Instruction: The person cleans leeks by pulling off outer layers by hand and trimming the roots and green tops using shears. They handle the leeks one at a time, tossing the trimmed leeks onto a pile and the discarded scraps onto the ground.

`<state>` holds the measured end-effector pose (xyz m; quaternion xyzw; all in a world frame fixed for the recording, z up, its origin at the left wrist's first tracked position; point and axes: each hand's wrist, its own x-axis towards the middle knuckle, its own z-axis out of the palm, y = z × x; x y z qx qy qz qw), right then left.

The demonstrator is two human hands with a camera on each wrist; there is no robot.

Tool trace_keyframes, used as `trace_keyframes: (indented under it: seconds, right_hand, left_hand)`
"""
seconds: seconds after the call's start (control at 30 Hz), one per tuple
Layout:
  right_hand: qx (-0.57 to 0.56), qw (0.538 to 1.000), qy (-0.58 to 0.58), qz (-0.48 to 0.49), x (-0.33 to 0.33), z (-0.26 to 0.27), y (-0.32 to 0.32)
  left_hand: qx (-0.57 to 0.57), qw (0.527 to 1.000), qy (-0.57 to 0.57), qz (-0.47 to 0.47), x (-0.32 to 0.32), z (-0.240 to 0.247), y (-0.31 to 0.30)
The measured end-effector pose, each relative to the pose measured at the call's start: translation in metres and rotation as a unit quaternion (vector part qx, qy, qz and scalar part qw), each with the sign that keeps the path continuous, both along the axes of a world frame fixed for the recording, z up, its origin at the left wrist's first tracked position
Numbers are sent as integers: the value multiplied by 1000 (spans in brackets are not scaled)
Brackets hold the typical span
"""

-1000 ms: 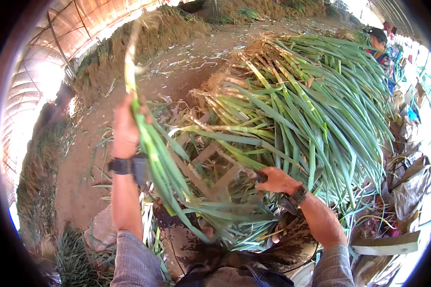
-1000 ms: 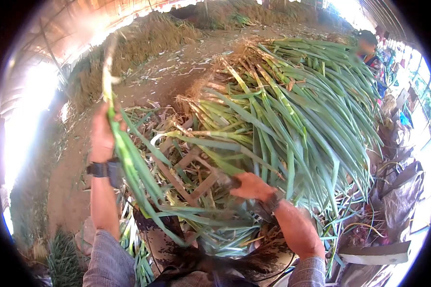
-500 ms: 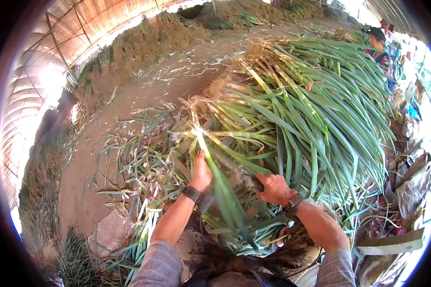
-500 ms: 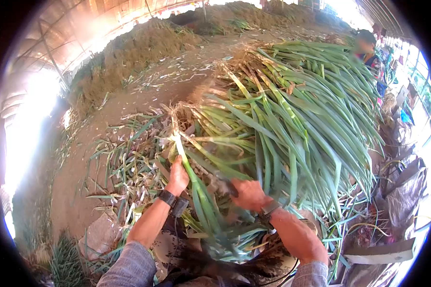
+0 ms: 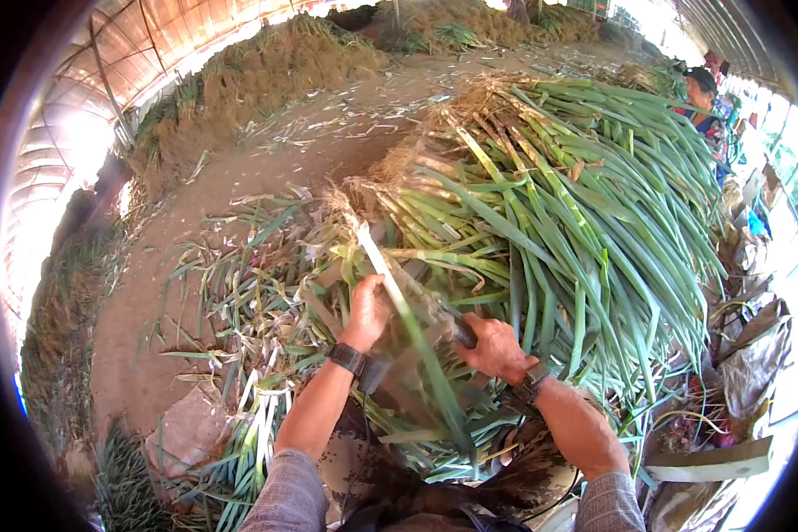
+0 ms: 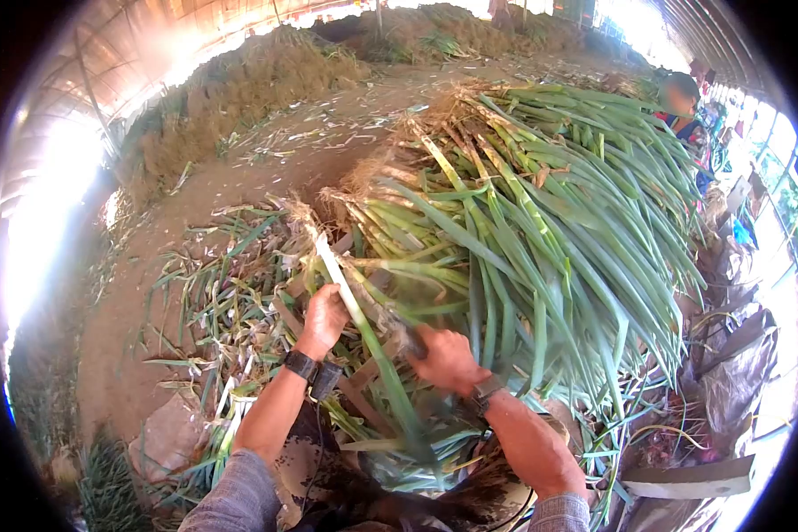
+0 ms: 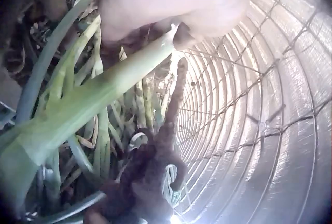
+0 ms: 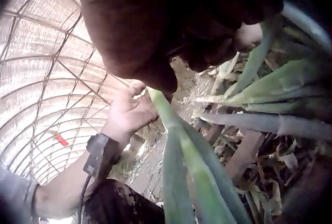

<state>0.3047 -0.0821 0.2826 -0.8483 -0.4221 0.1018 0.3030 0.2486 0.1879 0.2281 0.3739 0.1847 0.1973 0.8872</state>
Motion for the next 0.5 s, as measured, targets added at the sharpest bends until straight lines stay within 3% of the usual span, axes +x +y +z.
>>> trace_keyframes:
  seconds: [0.23, 0.3, 0.43, 0.5]
  right_hand:
    - [19, 1000, -9, -13, 11, 2, 3]
    - [15, 1000, -12, -5, 14, 4, 2]
    - [10, 1000, -2, -12, 19, 10, -2]
    - [-12, 1000, -9, -2, 20, 10, -5]
  left_hand:
    - [58, 997, -11, -53, -2, -1, -17]
    - [167, 979, 48, -106, -9, -3, -22]
    - [250, 956, 80, -131, -8, -22, -29]
    - [236, 960, 83, -126, -9, -26, -35]
